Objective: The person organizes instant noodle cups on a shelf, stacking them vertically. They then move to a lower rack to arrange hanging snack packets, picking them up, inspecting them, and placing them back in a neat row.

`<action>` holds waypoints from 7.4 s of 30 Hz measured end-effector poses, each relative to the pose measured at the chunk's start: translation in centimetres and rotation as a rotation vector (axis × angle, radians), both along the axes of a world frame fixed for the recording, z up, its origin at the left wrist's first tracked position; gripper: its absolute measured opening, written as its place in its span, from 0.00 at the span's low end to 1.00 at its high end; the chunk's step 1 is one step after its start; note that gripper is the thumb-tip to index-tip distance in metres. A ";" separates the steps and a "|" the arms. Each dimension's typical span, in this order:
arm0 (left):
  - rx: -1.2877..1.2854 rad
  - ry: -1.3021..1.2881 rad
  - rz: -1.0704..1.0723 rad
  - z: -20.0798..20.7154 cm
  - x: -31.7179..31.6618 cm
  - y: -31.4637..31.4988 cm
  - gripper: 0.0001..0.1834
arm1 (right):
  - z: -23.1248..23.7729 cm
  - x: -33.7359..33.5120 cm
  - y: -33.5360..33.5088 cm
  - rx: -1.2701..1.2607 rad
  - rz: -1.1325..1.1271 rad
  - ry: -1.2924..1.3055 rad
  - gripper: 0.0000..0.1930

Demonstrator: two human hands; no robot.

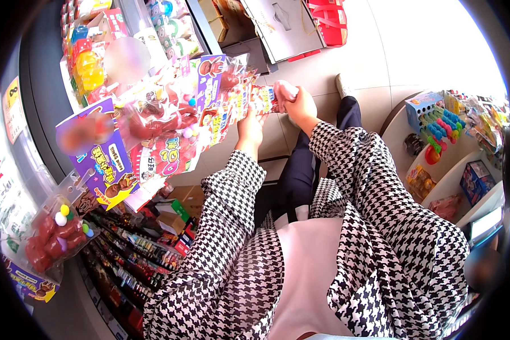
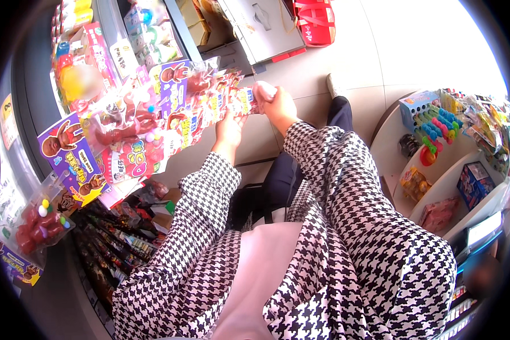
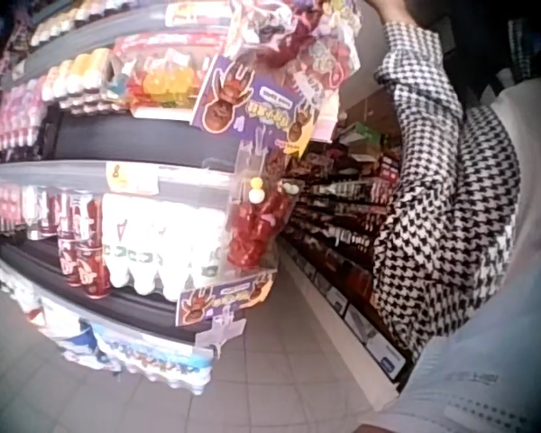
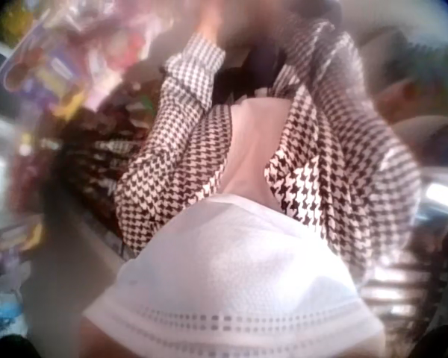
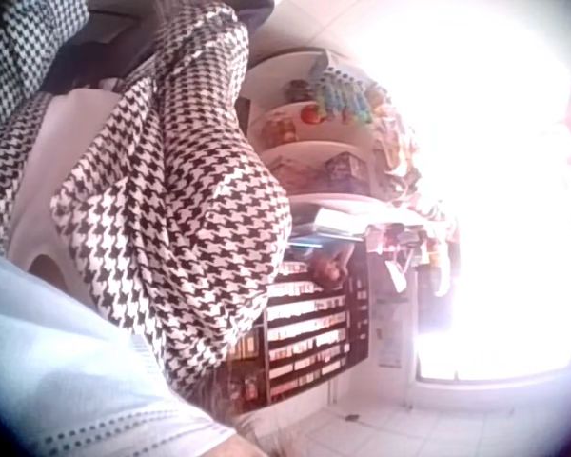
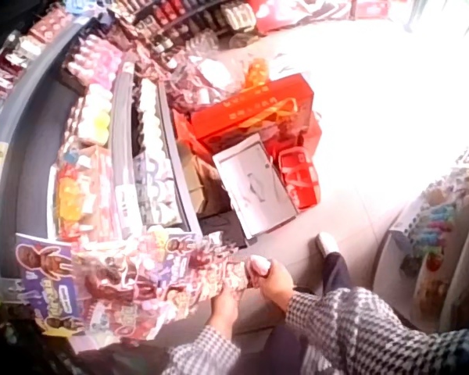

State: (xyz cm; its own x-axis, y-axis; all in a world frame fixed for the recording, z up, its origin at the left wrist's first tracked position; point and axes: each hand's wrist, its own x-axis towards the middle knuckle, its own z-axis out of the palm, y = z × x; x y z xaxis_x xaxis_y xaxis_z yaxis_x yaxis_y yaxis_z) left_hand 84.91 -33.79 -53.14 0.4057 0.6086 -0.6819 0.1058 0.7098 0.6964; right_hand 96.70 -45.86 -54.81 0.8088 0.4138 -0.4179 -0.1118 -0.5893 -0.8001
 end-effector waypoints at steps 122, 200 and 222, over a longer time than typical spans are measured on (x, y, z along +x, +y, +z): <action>1.418 -0.070 0.812 32.7 -16.5 0.7 0.24 | 33.8 -4.2 23.7 1.325 0.872 -1.092 0.32; 1.118 -0.003 0.018 16.5 5.4 -2.6 0.36 | 23.5 16.4 7.6 0.293 0.978 -0.389 0.18; 0.809 -0.046 0.044 14.5 3.5 -7.4 0.26 | 18.3 11.3 3.2 0.272 0.945 0.450 0.17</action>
State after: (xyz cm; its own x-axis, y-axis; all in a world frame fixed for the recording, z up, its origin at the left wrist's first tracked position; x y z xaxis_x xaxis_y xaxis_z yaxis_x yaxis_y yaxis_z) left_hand 88.43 -41.18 -38.63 0.3871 0.9220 -0.0074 0.0481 -0.0121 0.9988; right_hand 107.98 -42.61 -36.49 -0.0912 0.9133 -0.3970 -0.0215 -0.4004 -0.9161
